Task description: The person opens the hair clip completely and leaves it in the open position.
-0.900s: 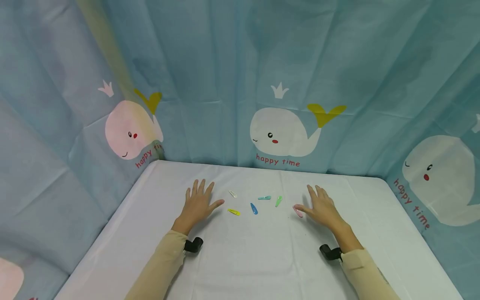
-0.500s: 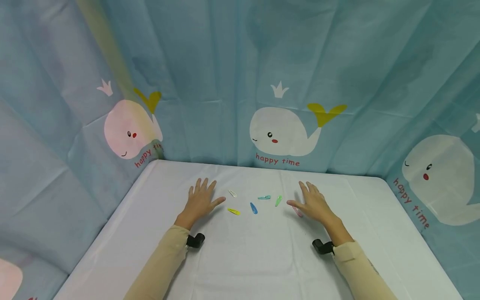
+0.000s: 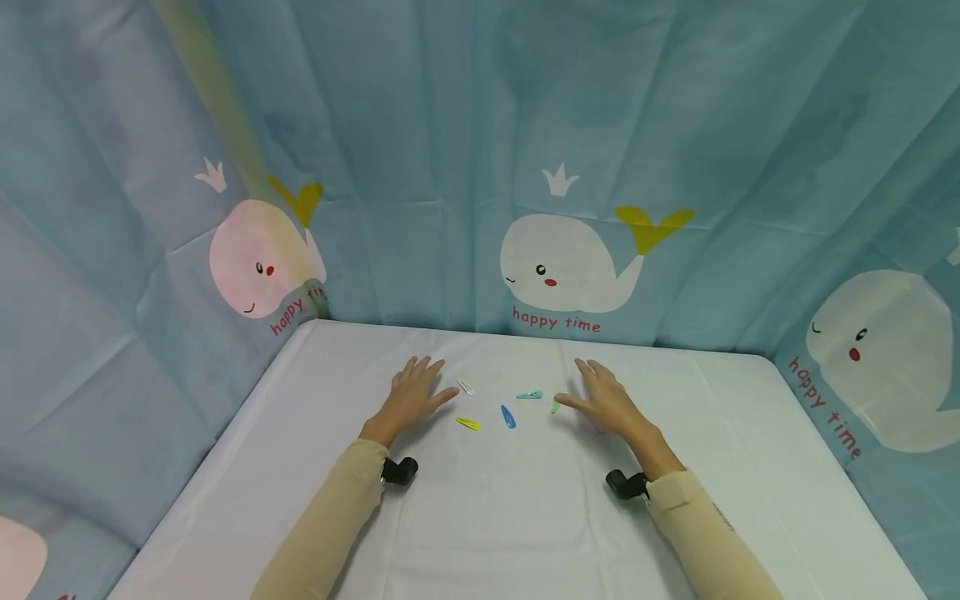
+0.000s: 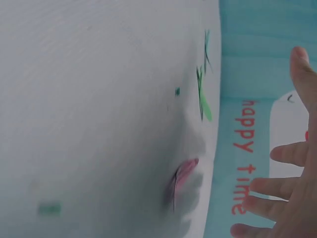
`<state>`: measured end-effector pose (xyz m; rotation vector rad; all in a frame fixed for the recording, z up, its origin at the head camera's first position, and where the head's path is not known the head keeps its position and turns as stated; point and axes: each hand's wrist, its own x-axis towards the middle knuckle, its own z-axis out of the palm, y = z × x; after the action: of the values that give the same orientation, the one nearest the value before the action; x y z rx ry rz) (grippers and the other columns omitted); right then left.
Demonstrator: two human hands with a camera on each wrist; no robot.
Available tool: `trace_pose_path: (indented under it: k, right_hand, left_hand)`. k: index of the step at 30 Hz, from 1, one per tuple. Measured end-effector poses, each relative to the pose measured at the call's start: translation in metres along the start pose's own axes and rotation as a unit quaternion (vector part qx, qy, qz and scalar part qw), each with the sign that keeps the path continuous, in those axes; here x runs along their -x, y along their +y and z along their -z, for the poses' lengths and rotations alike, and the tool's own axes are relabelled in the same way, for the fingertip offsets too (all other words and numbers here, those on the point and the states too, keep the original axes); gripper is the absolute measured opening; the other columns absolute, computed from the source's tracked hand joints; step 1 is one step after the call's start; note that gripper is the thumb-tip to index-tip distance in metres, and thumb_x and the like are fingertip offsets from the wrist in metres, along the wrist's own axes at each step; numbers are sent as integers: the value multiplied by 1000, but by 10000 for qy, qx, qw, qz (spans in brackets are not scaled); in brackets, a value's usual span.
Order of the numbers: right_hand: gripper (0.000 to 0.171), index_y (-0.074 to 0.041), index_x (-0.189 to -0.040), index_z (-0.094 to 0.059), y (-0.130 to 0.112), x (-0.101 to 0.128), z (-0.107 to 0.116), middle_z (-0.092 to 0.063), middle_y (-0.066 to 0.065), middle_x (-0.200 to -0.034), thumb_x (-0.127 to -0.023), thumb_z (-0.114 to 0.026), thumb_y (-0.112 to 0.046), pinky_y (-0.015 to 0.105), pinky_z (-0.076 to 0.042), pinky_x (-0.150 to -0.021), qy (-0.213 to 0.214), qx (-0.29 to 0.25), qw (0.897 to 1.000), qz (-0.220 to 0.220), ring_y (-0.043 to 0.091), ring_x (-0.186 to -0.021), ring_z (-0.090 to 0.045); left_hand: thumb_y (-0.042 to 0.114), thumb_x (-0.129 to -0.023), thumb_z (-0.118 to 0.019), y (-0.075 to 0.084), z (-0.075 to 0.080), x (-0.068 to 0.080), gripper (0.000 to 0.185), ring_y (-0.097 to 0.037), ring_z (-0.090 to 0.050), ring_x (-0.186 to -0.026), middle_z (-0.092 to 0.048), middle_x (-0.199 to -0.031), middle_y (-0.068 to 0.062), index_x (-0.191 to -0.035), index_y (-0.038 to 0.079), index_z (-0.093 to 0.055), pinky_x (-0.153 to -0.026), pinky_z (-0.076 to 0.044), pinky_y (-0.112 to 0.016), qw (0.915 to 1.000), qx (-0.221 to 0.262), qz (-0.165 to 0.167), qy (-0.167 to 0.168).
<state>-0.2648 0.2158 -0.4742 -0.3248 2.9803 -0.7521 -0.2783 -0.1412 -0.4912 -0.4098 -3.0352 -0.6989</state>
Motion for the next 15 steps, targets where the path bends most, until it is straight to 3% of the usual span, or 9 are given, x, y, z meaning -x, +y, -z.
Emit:
trace_pose_path:
  k: [15]
  right_hand:
    - [91,-8,-153,-30,-26,-28,-17,-30,22,-156,-86,-63,-61,60,-27,-114,-227,-391,9987,247,41,-145,-26]
  left_hand:
    - [37,-98,-54,4,-6,-18,56,-45,-24,-145,-38,-151,-23,-145,7,-44,-111,-24,-66,9996,213,-130,-88]
